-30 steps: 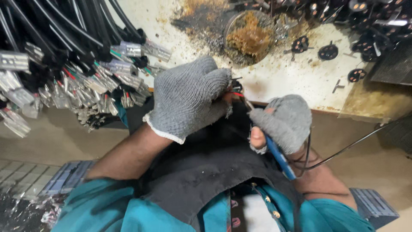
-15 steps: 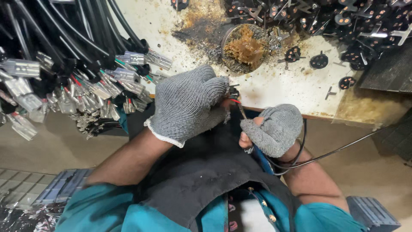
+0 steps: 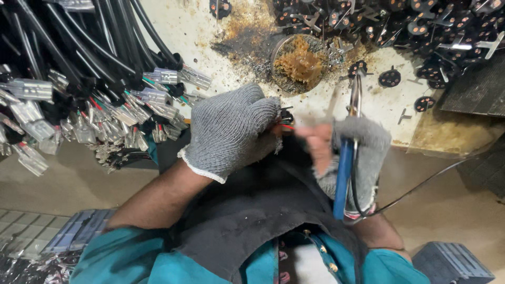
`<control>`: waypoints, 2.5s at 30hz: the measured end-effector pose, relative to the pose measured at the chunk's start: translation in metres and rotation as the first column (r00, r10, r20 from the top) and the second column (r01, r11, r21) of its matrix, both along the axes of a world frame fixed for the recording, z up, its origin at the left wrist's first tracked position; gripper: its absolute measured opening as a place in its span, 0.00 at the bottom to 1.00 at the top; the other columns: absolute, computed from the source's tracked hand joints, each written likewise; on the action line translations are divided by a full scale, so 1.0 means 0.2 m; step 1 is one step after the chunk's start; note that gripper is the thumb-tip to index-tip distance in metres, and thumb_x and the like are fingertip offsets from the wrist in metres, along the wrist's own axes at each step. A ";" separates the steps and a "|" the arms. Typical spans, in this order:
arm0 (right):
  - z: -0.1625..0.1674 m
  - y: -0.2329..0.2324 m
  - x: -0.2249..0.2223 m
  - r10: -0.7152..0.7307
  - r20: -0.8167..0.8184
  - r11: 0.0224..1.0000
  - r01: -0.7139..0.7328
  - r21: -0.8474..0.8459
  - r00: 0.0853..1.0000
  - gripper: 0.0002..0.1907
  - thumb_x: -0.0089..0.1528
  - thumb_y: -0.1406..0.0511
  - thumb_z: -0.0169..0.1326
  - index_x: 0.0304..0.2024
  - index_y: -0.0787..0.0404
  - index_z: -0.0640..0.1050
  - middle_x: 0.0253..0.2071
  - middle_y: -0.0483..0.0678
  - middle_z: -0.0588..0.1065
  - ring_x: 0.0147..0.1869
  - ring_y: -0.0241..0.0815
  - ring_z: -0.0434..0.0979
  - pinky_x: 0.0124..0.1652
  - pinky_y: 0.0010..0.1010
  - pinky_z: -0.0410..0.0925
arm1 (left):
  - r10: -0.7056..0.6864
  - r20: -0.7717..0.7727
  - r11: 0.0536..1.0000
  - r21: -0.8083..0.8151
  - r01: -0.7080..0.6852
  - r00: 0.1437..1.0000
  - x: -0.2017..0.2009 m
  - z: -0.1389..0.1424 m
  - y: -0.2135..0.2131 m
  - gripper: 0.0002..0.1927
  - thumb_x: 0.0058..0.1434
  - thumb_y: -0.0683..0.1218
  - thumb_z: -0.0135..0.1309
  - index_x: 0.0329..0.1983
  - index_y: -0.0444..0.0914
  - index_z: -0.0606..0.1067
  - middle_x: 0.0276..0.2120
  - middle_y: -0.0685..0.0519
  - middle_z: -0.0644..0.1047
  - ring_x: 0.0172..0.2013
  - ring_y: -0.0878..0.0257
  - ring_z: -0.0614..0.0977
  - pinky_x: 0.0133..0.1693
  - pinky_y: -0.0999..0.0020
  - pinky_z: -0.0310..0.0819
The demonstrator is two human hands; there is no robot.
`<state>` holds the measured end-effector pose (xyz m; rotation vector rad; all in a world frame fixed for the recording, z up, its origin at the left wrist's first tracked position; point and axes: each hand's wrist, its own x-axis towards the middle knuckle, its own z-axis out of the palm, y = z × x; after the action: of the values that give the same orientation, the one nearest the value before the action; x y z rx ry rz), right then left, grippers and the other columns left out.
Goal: The person solders wires onto lamp socket components at a cluttered workbench. They hold a wire against a component with one hand, dip or touch it with a soldering iron, then set the finished piece aside and pick up the next wire and component, repeating the process.
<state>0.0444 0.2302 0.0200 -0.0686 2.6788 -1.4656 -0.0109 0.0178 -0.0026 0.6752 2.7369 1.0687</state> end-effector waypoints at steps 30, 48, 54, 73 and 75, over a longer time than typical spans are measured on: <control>-0.12 0.03 0.03 0.014 0.103 0.948 0.019 -0.317 0.995 0.11 0.62 0.59 0.65 0.33 0.59 0.78 0.30 0.44 0.76 0.35 0.31 0.77 0.35 0.21 0.68 | -0.143 0.603 0.919 0.375 -0.121 0.785 -0.02 0.14 -0.11 0.11 0.67 0.50 0.51 0.47 0.40 0.72 0.34 0.46 0.80 0.35 0.47 0.85 0.37 0.57 0.76; -0.19 0.06 0.08 0.100 0.249 0.944 -0.013 -0.331 0.963 0.09 0.65 0.71 0.63 0.46 0.60 0.78 0.43 0.48 0.79 0.49 0.37 0.79 0.52 0.28 0.73 | -0.143 0.525 0.938 0.343 -0.055 0.839 0.01 0.11 -0.08 0.07 0.60 0.46 0.57 0.41 0.41 0.76 0.32 0.47 0.78 0.33 0.48 0.83 0.35 0.58 0.74; -0.24 0.01 0.09 0.019 0.063 0.918 0.008 -0.397 0.998 0.28 0.67 0.74 0.63 0.58 0.54 0.60 0.42 0.52 0.78 0.45 0.42 0.82 0.50 0.29 0.76 | -0.146 0.484 0.946 0.324 -0.022 0.863 0.02 0.09 -0.09 0.08 0.61 0.47 0.56 0.41 0.41 0.75 0.32 0.47 0.76 0.34 0.46 0.81 0.35 0.56 0.73; -0.22 0.03 0.15 0.131 0.085 0.960 -0.105 -0.260 0.988 0.10 0.64 0.67 0.62 0.44 0.63 0.75 0.41 0.47 0.79 0.45 0.38 0.79 0.48 0.29 0.73 | -0.036 0.388 0.891 0.430 -0.146 0.921 0.11 0.04 -0.07 0.07 0.61 0.45 0.64 0.34 0.41 0.77 0.30 0.51 0.77 0.32 0.53 0.81 0.36 0.61 0.74; -0.23 0.06 0.14 0.166 0.223 0.879 -0.041 -0.475 0.961 0.09 0.66 0.67 0.60 0.46 0.61 0.75 0.40 0.46 0.80 0.43 0.37 0.80 0.46 0.28 0.75 | -0.044 0.295 0.907 0.412 -0.086 0.954 0.10 0.06 -0.07 0.09 0.58 0.45 0.64 0.35 0.39 0.76 0.31 0.49 0.75 0.33 0.50 0.80 0.35 0.59 0.72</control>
<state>0.0734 0.2417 -0.0254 -0.0481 2.0386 -1.9011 0.0100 0.0042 0.0100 0.4788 2.2776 1.6437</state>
